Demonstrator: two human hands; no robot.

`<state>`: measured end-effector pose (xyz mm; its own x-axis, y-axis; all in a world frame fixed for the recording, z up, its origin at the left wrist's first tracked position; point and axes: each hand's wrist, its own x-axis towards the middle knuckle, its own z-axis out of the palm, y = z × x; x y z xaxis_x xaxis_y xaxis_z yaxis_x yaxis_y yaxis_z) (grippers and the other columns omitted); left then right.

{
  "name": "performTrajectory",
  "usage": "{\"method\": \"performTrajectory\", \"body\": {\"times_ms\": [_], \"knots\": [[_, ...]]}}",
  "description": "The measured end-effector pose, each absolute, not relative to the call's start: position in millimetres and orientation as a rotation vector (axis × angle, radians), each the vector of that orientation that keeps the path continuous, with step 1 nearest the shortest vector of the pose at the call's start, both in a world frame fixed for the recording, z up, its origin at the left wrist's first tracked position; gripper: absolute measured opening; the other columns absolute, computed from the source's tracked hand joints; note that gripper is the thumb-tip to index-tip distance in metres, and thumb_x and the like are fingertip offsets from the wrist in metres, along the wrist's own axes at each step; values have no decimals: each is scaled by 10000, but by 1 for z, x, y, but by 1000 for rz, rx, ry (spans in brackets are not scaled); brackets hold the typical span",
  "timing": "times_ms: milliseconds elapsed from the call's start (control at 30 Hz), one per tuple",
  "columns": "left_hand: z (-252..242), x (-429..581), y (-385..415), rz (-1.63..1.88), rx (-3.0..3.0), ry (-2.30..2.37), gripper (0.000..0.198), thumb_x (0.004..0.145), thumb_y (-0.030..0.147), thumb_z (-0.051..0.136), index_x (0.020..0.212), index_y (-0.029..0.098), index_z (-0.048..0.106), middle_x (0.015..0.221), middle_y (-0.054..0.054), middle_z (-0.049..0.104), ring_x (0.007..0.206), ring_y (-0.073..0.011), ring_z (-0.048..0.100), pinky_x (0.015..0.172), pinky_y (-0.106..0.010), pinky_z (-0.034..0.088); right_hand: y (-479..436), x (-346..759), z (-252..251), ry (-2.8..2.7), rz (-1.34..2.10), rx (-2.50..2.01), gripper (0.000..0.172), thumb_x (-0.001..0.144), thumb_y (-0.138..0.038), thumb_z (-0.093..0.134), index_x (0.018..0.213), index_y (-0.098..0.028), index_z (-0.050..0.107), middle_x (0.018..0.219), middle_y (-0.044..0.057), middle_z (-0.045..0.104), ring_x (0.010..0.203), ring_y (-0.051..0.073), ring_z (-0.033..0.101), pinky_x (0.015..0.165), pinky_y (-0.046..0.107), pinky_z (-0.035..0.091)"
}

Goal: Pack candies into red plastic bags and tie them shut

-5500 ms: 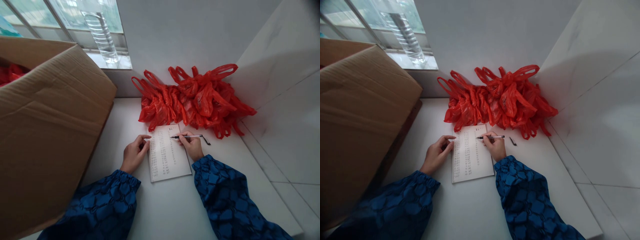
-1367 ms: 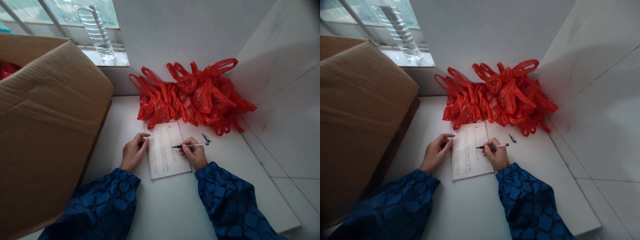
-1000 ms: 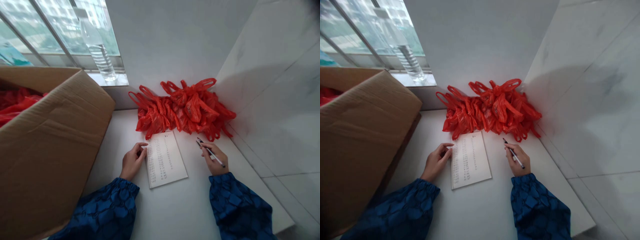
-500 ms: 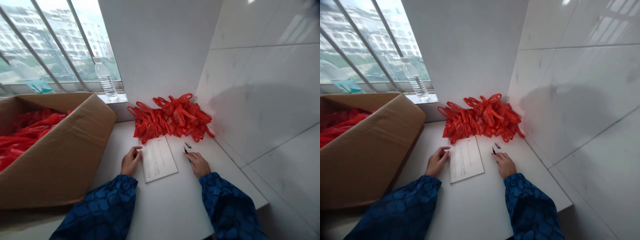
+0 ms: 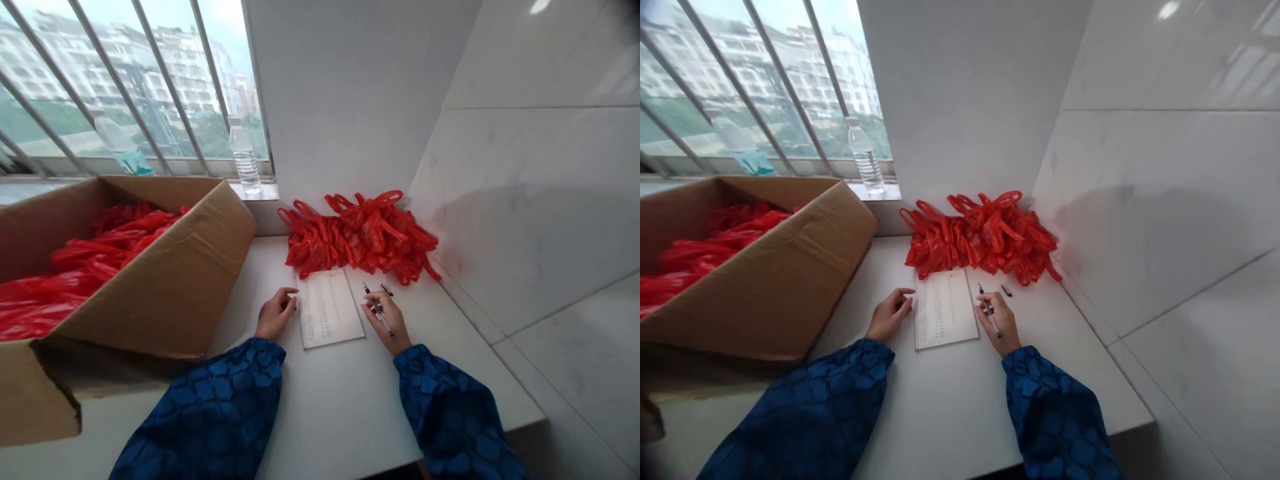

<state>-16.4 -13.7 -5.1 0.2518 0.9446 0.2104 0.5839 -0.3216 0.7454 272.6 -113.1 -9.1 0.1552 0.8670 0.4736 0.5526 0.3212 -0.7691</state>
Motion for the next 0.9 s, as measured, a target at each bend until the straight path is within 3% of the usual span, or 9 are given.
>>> {"method": "performTrajectory", "body": {"times_ms": [67,133,233,300,433,533,900], "knots": [[-5,-16,-14,877,1982,1387,343,924,437,471,1137,209,615,732,28,658,660,-154,608,644,-259,423,-103,257,-4,-1498,510,-1323,203,985,-376,483,1008,-206,591,723,-2,619,652,157,627,650,284,554],[-4,-15,-15,861,1971,1384,345,930,438,471,1146,211,615,738,27,660,665,-154,608,643,-260,420,-92,244,-2,-1486,646,-1289,264,1023,-393,391,1060,-204,572,655,-31,592,596,142,610,600,263,541],[-3,-16,-17,831,1961,1384,340,939,439,480,1160,220,617,748,32,665,650,-150,595,629,-261,405,-75,236,-5,-1451,777,-1271,329,1021,-402,363,1190,-195,557,789,7,650,673,149,637,547,247,525],[-3,-15,-17,812,1951,1391,332,948,442,483,1162,228,619,753,38,666,638,-145,582,620,-260,394,-69,237,-10,-1427,824,-1292,318,989,-407,449,1176,-193,591,864,30,673,709,154,646,540,244,515],[-2,-13,-17,775,1918,1407,326,963,450,481,1168,234,614,763,41,660,652,-141,580,626,-259,389,-68,243,-20,-1397,877,-1364,257,924,-414,607,1005,-187,695,757,13,675,658,154,643,609,267,518],[-1,-12,-16,746,1902,1425,325,967,458,490,1173,240,616,767,41,654,658,-139,581,626,-259,392,-71,243,-20,-1407,854,-1394,244,924,-413,624,911,-188,719,803,30,706,714,170,667,653,279,517],[-1,-11,-18,716,1893,1433,307,977,448,502,1176,241,613,774,36,636,671,-131,583,621,-258,397,-73,241,-10,-1496,838,-1439,157,964,-321,575,900,-208,663,813,11,712,734,159,698,661,256,511]]}}
